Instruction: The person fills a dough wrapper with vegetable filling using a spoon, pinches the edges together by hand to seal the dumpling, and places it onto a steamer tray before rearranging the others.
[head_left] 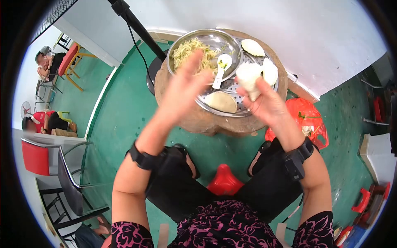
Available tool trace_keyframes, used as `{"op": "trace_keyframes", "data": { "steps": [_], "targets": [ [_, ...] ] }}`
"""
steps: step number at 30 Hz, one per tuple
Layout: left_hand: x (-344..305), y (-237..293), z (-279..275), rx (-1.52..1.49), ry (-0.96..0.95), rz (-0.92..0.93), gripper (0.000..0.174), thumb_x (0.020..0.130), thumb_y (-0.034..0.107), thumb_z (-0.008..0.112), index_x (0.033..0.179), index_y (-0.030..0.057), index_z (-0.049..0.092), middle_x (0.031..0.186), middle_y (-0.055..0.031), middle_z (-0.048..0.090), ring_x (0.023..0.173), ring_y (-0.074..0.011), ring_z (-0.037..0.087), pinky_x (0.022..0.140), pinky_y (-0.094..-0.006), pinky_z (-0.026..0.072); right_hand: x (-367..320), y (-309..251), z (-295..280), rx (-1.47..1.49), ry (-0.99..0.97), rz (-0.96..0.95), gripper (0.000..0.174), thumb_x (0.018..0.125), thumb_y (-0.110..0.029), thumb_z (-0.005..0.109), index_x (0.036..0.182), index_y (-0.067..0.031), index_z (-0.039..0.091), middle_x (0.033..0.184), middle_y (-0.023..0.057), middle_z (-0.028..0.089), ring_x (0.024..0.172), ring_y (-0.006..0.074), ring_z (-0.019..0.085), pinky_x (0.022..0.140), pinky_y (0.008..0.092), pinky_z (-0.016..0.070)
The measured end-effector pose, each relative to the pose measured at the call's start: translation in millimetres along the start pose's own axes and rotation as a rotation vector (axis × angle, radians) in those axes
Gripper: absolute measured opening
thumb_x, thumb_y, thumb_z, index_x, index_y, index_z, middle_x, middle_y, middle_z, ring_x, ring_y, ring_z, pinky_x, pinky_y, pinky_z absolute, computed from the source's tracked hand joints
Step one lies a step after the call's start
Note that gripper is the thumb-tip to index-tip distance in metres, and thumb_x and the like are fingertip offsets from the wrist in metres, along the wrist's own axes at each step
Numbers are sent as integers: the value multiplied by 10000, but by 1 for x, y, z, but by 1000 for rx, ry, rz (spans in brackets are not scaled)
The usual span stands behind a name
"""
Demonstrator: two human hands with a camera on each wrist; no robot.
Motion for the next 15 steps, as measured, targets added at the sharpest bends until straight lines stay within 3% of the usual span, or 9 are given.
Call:
{"op": "trace_keyframes", "data": {
  "steps": [1, 2, 3, 6, 9, 12, 15],
  "targets": [
    [10, -12, -33, 145, 129, -40, 558, 862, 322, 501, 1275, -7, 320, 1235, -101, 423, 1112, -181, 416, 909, -318, 348, -1, -8, -8, 0, 25, -15, 431, 820, -216, 583, 1176, -32, 424, 1095, 116, 545, 940, 250, 577, 672, 284, 545],
    [13, -36, -67, 121, 271, -187, 533, 856, 310, 514, 1242, -16, 346, 1184, -111, 449, 1043, -198, 460, 855, -321, 393, -2, -20, -13, 5, 31, -54, 520, 828, -277, 565, 1237, -29, 361, 1172, 184, 472, 939, 245, 577, 702, 288, 545],
    [10, -59, -96, 99, 413, -333, 507, 849, 297, 527, 1208, -26, 372, 1132, -120, 475, 974, -215, 504, 801, -325, 437, -4, -31, -19, 4, 46, -86, 514, 833, -288, 556, 1234, -29, 364, 1172, 182, 472, 938, 243, 577, 706, 285, 544],
    [7, -123, -114, -165, 356, -626, 455, 835, 227, 539, 1159, -52, 385, 1012, -163, 490, 861, -270, 554, 704, -360, 490, -10, -65, -37, 16, 79, -173, 485, 839, -307, 545, 1207, -30, 391, 1154, 166, 490, 936, 237, 576, 716, 279, 539],
    [12, -149, -97, -261, 244, -733, 416, 845, 204, 517, 1145, -49, 379, 963, -170, 500, 822, -295, 575, 655, -358, 523, -17, -90, -55, 34, 113, -217, 442, 835, -307, 556, 1161, -34, 435, 1111, 140, 527, 932, 231, 577, 719, 276, 534],
    [21, -155, -79, -252, 141, -783, 398, 843, 155, 495, 1158, -54, 368, 959, -190, 523, 770, -303, 603, 647, -350, 546, -25, -106, -73, 20, 171, -270, 426, 838, -318, 549, 1144, -40, 449, 1095, 128, 536, 924, 221, 579, 718, 272, 534],
    [30, -148, -72, -172, 138, -719, 330, 827, 96, 462, 1107, -68, 401, 964, -185, 543, 766, -284, 621, 635, -319, 556, -26, -113, -83, -1, 199, -278, 401, 839, -313, 549, 1124, -44, 464, 1085, 118, 543, 922, 220, 579, 710, 268, 535]
  ]
}}
Point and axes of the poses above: each hand's wrist, its own x-axis towards the middle knuckle, its own z-axis out of the palm, y = z × x, the point moved 10 cm from there along x, towards the middle knuckle
